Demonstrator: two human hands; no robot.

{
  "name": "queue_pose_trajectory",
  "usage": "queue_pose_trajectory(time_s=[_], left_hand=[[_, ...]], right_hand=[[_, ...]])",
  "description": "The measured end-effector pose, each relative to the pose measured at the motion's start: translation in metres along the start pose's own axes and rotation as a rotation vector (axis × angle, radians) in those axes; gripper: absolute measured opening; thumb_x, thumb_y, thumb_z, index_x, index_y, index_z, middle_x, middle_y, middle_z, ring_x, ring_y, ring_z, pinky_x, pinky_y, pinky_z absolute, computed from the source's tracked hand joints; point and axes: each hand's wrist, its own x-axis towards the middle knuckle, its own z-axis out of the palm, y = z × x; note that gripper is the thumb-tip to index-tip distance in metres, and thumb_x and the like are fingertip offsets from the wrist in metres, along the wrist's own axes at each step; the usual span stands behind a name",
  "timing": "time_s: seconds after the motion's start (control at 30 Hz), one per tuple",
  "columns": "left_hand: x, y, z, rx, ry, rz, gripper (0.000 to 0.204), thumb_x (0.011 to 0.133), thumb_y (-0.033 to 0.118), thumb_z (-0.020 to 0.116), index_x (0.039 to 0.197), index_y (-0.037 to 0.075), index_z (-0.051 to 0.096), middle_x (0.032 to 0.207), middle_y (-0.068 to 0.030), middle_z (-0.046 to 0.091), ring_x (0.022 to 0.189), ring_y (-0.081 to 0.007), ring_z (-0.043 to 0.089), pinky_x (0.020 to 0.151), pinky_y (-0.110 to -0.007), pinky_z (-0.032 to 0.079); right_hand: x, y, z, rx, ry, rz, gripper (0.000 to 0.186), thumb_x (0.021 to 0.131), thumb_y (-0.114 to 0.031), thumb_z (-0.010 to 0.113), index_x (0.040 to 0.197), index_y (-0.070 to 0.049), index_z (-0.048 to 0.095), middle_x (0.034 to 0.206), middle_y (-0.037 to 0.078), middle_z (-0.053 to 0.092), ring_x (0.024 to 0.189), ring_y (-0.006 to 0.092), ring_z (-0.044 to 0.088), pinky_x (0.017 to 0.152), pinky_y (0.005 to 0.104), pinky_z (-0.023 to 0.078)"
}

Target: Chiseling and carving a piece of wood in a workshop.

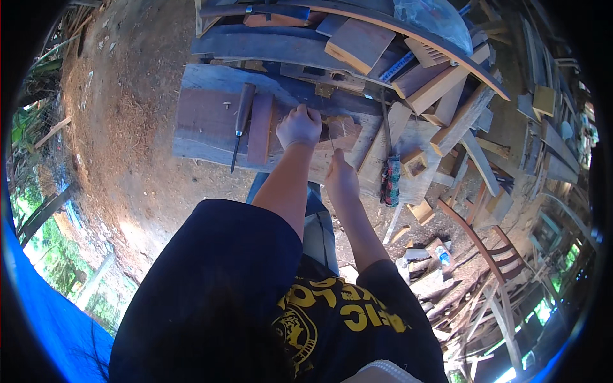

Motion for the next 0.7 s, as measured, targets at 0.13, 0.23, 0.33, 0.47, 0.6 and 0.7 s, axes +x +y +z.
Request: queue_pose_trajectory(time_s=[0.13, 0.23, 0.33, 0.47, 0.6, 0.7], left_hand=[[0.001, 0.0, 0.001, -0.007, 0.079, 0.012, 0.027, 0.082, 0.03, 0.05, 0.07, 0.01, 0.063, 0.073, -0.0122, 0.069, 0.067, -0.032, 0.068, 0.063, -0.045, 0.054], [0.0, -0.001, 0.003, -0.025, 0.126, 0.058, 0.026, 0.082, 0.03, 0.049, 0.071, 0.01, 0.063, 0.073, -0.0117, 0.068, 0.068, -0.0312, 0.068, 0.064, -0.045, 0.054], [0.0, 0.0, 0.006, 0.009, 0.124, 0.038, 0.027, 0.083, 0.03, 0.049, 0.071, 0.01, 0.063, 0.073, -0.0107, 0.068, 0.07, -0.0302, 0.068, 0.064, -0.044, 0.054], [-0.001, -0.003, 0.004, -0.051, 0.095, 0.038, 0.028, 0.084, 0.03, 0.048, 0.073, 0.01, 0.063, 0.076, -0.0102, 0.069, 0.072, -0.0307, 0.068, 0.066, -0.046, 0.053], [0.0, -0.003, 0.0, -0.08, 0.081, 0.047, 0.03, 0.086, 0.032, 0.047, 0.077, 0.01, 0.064, 0.077, -0.0112, 0.068, 0.074, -0.034, 0.067, 0.066, -0.048, 0.054], [0.0, -0.002, 0.002, -0.058, 0.07, 0.043, 0.031, 0.087, 0.033, 0.047, 0.077, 0.01, 0.064, 0.078, -0.012, 0.069, 0.074, -0.0344, 0.067, 0.066, -0.048, 0.054]], right_hand=[[-0.034, 0.008, -0.005, 0.028, -0.073, 0.147, 0.013, 0.094, -0.011, 0.049, 0.105, -0.006, 0.046, 0.076, 0.026, 0.063, 0.073, 0.0465, 0.063, 0.06, 0.0568, 0.049], [-0.038, 0.015, 0.0, 0.036, 0.008, 0.102, 0.012, 0.092, -0.009, 0.05, 0.103, -0.006, 0.046, 0.073, 0.026, 0.062, 0.07, 0.0463, 0.063, 0.059, 0.0559, 0.049], [-0.004, 0.02, 0.022, 0.047, 0.126, -0.009, 0.011, 0.092, -0.008, 0.05, 0.102, -0.005, 0.046, 0.071, 0.026, 0.061, 0.069, 0.0465, 0.062, 0.057, 0.056, 0.049], [-0.011, 0.021, 0.022, 0.087, 0.058, -0.074, 0.012, 0.092, -0.007, 0.05, 0.103, -0.004, 0.046, 0.07, 0.026, 0.061, 0.07, 0.0469, 0.062, 0.057, 0.0553, 0.049], [-0.042, 0.007, -0.004, 0.089, -0.011, 0.088, 0.012, 0.094, -0.009, 0.05, 0.104, -0.003, 0.047, 0.071, 0.026, 0.061, 0.07, 0.0469, 0.062, 0.057, 0.0555, 0.048], [-0.015, -0.003, -0.002, 0.069, 0.043, 0.046, 0.011, 0.095, -0.01, 0.049, 0.103, -0.004, 0.049, 0.072, 0.027, 0.061, 0.071, 0.047, 0.062, 0.057, 0.0558, 0.048]])
